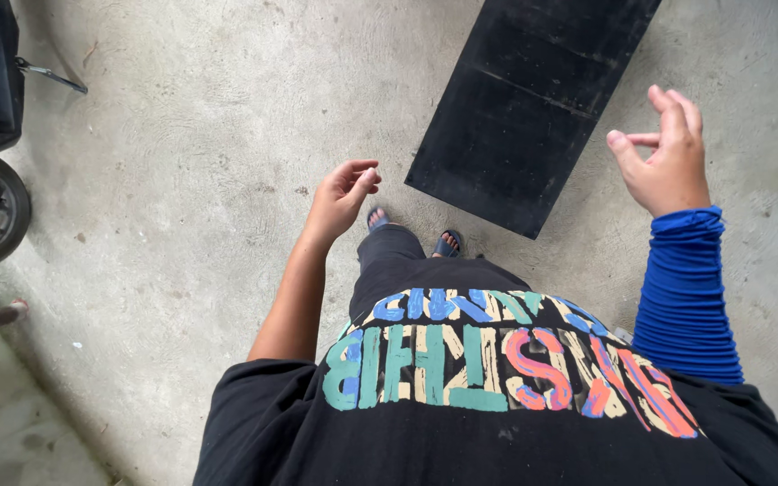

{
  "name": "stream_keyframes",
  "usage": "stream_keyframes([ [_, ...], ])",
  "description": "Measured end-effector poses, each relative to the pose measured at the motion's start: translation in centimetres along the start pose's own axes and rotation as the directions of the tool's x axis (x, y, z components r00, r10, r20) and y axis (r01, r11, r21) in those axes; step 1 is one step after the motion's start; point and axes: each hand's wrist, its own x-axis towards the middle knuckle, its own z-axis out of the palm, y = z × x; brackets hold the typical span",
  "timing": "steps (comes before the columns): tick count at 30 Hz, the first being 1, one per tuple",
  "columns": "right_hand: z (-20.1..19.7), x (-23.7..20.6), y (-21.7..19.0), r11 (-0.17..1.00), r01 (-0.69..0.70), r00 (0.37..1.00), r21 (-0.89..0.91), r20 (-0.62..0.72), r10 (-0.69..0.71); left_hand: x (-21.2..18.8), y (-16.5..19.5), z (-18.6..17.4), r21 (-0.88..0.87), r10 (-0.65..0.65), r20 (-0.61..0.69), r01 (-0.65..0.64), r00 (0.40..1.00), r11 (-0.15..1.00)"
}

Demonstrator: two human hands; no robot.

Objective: The person wipes a black wooden pallet with a dark cloth, then cleans a round mirror with a white wipe. They then position a black rectangular board on the floor and place a black tabletop onto a vertical stand.

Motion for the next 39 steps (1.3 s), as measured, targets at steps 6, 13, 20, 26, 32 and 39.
stream_keyframes([
  [6, -1.9, -4.4, 4.7, 0.993, -0.121, 0.993, -0.002, 0.018, 0.121, 1.2, 1.6, 3.7, 0.034, 0.071, 0.038, -0.073, 0.997, 0.997],
  [13, -2.8, -8.4, 7.9, 0.987, -0.164, 0.983, 0.005, -0.083, 0.163, 2.6, 3.1, 7.3, 0.019, 0.051, 0.159, -0.055, 0.986, 0.998],
  [20, -2.4, -9.4, 8.6, 0.973, -0.229, 0.967, 0.029, -0.111, 0.231, 3.7, 4.7, 8.8, 0.146, -0.016, 0.239, -0.020, 0.971, 0.989],
  [26, -1.7, -6.4, 8.0, 0.970, -0.242, 0.961, 0.031, -0.131, 0.244, 8.4, 4.2, 6.5, 0.053, 0.032, 0.271, -0.048, 0.962, 0.997],
  [32, -1.4, 1.8, 6.0, 0.970, -0.235, 0.966, -0.055, -0.127, 0.227, 16.4, 3.1, 2.6, -0.070, 0.077, 0.265, -0.061, 0.961, 0.996],
  [39, 1.0, 18.0, -0.9, 0.995, -0.079, 0.981, -0.063, -0.185, 0.067, 29.1, 6.5, -6.3, -0.044, 0.130, 0.197, -0.123, 0.972, 0.991],
])
